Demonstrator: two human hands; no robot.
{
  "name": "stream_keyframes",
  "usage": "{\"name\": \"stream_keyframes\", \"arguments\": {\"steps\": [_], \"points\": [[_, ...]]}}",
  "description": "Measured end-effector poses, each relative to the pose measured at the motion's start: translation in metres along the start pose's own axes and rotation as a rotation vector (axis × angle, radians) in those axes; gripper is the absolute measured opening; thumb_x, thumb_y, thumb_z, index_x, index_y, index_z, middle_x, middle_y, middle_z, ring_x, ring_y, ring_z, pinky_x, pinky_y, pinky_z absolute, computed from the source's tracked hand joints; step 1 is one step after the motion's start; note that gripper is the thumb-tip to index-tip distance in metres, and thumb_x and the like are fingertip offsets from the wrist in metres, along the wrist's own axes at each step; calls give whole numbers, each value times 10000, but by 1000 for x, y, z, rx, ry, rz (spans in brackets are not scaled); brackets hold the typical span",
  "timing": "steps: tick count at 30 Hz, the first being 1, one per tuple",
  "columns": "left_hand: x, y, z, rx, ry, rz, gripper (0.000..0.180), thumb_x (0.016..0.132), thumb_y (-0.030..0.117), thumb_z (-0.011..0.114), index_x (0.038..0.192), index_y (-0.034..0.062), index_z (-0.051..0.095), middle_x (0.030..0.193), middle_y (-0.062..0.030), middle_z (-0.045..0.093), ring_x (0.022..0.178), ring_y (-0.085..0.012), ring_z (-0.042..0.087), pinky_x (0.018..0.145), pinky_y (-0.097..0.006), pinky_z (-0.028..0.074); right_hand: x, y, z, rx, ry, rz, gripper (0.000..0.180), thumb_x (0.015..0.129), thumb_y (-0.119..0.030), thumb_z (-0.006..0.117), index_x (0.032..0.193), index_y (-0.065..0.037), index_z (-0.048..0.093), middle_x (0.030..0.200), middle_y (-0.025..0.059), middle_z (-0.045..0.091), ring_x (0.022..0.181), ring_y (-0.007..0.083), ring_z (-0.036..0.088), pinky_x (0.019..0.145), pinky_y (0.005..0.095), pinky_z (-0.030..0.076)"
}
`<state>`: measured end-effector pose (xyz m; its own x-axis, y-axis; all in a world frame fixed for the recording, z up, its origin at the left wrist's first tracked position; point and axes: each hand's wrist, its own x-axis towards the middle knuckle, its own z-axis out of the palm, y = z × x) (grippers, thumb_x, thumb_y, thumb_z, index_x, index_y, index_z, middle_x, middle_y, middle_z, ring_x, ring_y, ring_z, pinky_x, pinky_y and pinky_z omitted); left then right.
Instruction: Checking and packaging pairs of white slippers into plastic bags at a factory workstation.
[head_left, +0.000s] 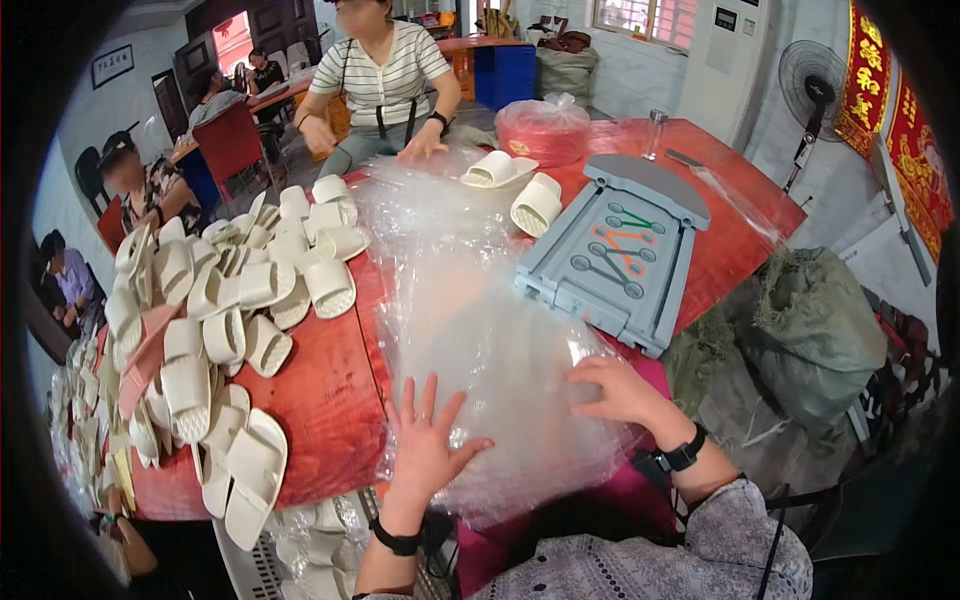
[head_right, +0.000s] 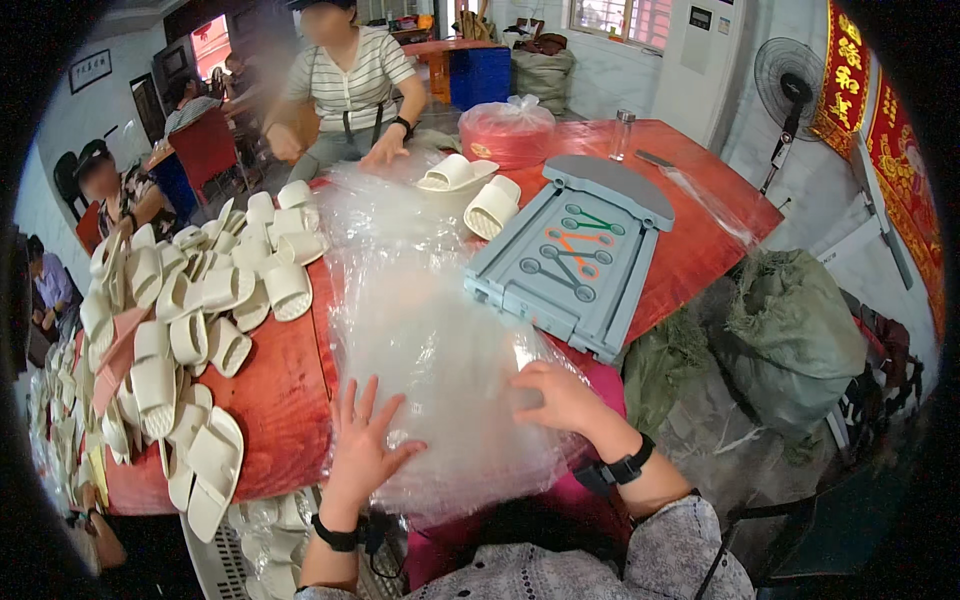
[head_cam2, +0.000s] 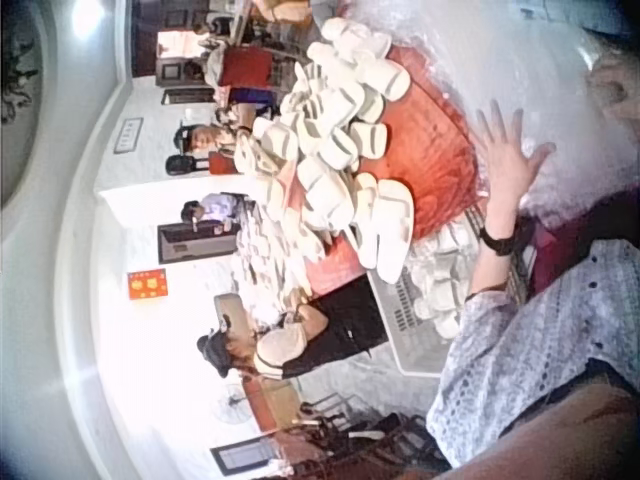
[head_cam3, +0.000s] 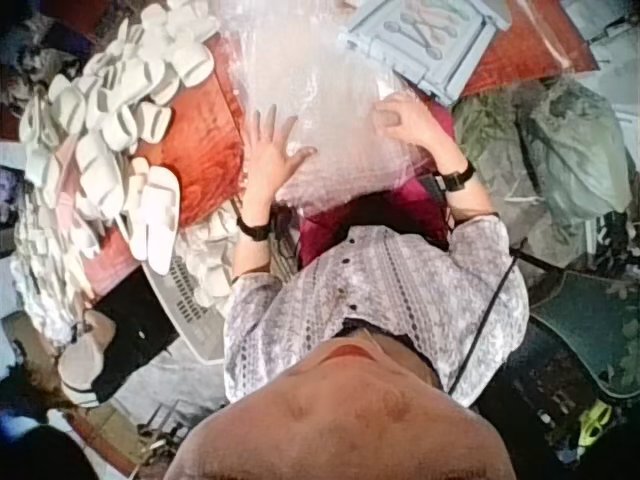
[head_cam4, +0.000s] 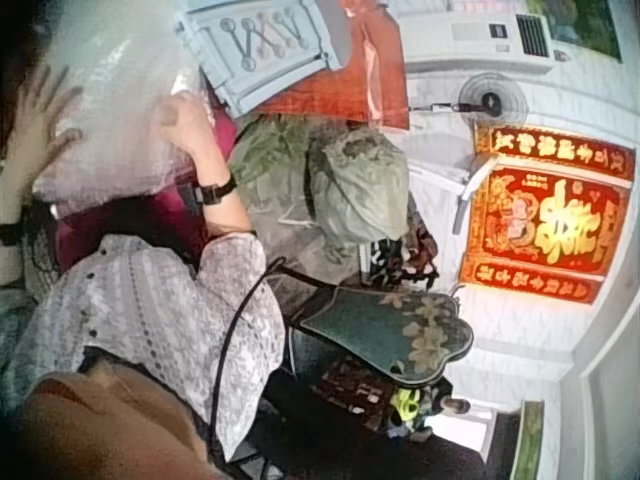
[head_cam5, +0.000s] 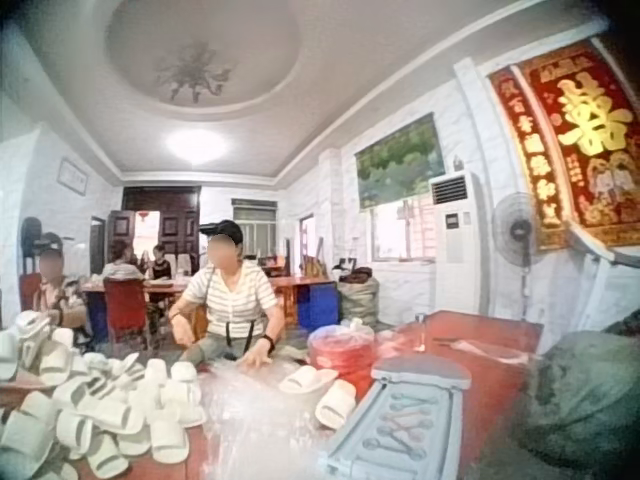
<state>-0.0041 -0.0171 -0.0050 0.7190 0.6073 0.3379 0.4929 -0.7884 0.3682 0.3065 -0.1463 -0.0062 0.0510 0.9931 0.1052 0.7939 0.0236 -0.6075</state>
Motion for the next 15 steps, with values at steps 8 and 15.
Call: {"name": "stream_keyframes", "arguments": {"steps": [8,15], "points": [[3,-16,37,-6,-48,-28,763,710,501,828,1349,173,573,1582,-156,316,1468,-455,209,1111,-718,172,-8,9,-4,-11,11,31,532,730,-267,801,1185,-32,658,1169,167,628,1098,359,594,962,431,470],[4,-15,33,55,-55,-6,678,801,356,776,1369,68,545,1560,-193,356,1471,-438,214,1171,-559,211,-48,18,-25,102,247,-70,471,793,-219,773,1210,-39,645,1211,140,632,1134,330,578,985,403,445]]}}
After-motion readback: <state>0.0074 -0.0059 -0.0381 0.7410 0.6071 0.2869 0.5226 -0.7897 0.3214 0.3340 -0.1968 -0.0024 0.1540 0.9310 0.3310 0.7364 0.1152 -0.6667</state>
